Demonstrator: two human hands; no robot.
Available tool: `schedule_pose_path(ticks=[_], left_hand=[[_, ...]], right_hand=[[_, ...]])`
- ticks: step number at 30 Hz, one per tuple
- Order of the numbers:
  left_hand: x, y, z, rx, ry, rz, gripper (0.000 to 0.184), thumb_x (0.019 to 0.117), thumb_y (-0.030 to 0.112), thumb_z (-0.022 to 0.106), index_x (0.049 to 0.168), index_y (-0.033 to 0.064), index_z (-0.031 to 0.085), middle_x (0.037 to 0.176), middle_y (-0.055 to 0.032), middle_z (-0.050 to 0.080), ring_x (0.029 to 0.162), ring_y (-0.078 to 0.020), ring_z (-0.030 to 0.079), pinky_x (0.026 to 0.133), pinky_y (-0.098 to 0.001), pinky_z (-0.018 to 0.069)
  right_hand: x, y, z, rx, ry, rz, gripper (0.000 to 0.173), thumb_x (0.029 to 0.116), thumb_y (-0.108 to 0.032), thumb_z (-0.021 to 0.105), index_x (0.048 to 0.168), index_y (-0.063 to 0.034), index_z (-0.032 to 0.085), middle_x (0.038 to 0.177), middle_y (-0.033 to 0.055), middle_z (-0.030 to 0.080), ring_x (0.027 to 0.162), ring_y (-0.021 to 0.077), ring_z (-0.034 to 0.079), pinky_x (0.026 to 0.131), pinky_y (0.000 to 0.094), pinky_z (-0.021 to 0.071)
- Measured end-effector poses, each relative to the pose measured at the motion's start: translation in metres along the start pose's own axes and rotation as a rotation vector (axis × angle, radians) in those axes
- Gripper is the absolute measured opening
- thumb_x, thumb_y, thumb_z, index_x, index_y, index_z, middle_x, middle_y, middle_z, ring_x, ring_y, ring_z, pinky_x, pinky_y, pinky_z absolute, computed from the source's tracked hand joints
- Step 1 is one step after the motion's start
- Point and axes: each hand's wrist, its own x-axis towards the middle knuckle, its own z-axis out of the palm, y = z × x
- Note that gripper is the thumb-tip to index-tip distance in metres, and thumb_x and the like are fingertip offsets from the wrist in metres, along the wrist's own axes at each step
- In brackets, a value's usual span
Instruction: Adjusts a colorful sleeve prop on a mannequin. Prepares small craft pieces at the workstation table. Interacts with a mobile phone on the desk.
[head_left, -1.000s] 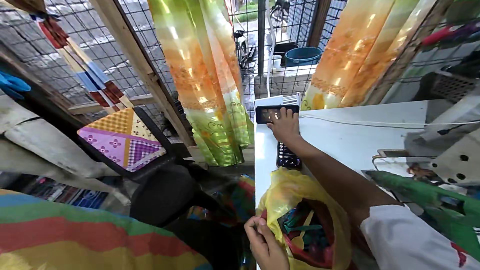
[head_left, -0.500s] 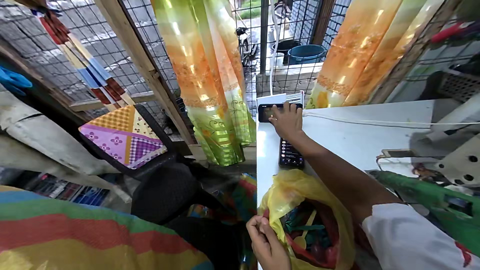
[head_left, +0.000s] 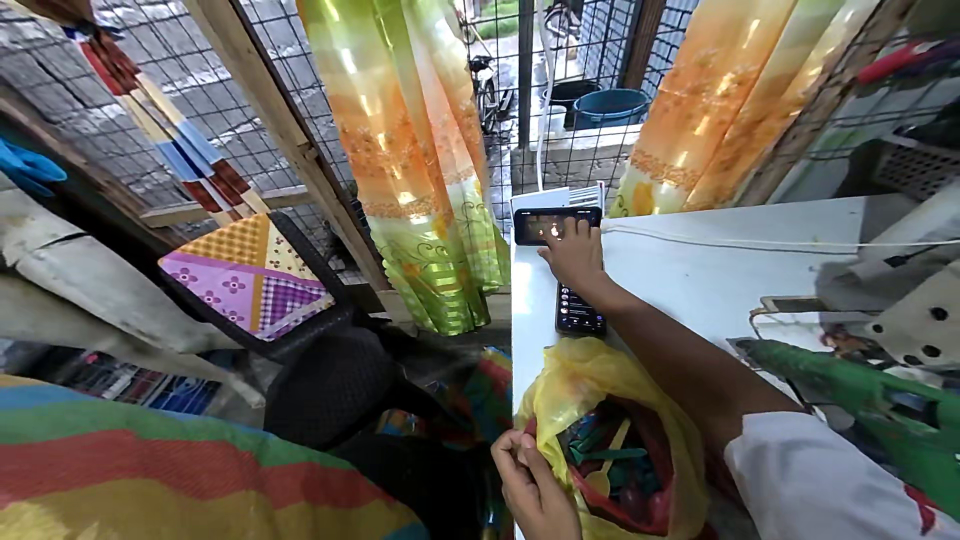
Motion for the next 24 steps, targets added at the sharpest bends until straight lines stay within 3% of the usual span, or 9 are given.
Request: schedule_pose_path(ticks=[5,8,15,21,24], left_hand=[[0.001,0.0,0.001,0.027,0.001,0.007,0.015,0.1048,0.008,0.041,0.108,-0.0011,0.053,0.069,0.0032,0.051,0.055,0.004,0.051,0.053,-0.0129,0.0468],[0.0,0.002,0.0,0.032,-0.008,-0.004,0.017,0.106,0.01,0.042,0.11,-0.0024,0.053,0.071,0.002,0.053,0.057,0.0041,0.054,0.055,-0.0137,0.0487],[0.0,0.002,0.0,0.046,-0.011,-0.003,0.017,0.1057,0.008,0.041,0.11,-0.0036,0.052,0.073,0.0002,0.054,0.059,0.0034,0.054,0.056,-0.014,0.0488],[-0.001,0.001,0.0,0.041,-0.009,-0.001,0.016,0.1052,0.008,0.041,0.109,-0.0024,0.052,0.073,0.0004,0.055,0.06,0.0027,0.056,0.057,-0.0147,0.0498],[0.0,0.0,0.0,0.027,-0.004,0.005,0.015,0.105,0.008,0.042,0.108,-0.0018,0.053,0.072,0.0014,0.055,0.059,0.0031,0.056,0.055,-0.0147,0.0498]], right_hand=[[0.0,0.002,0.005,-0.042,-0.044,-0.005,0.051,0.1071,-0.038,0.052,0.147,-0.0065,0.055,0.143,0.0356,0.046,0.129,0.0552,0.045,0.1,0.0678,0.0371],[-0.001,0.004,0.008,-0.001,-0.024,-0.028,0.048,0.106,-0.034,0.055,0.143,-0.0048,0.058,0.142,0.0372,0.047,0.129,0.0577,0.045,0.1,0.0711,0.037],[0.0,0.003,0.003,-0.059,-0.038,-0.039,0.044,0.1078,-0.037,0.05,0.139,-0.0083,0.063,0.143,0.033,0.049,0.13,0.0524,0.047,0.099,0.0669,0.0391],[0.001,0.012,-0.011,0.142,0.135,-0.057,0.033,0.1052,-0.03,0.056,0.118,-0.0049,0.075,0.127,0.0338,0.058,0.119,0.0539,0.053,0.092,0.0681,0.0415],[0.005,0.021,-0.023,0.267,0.251,0.0,0.029,0.103,-0.023,0.059,0.121,-0.007,0.074,0.125,0.0314,0.06,0.117,0.0527,0.054,0.093,0.068,0.0408]])
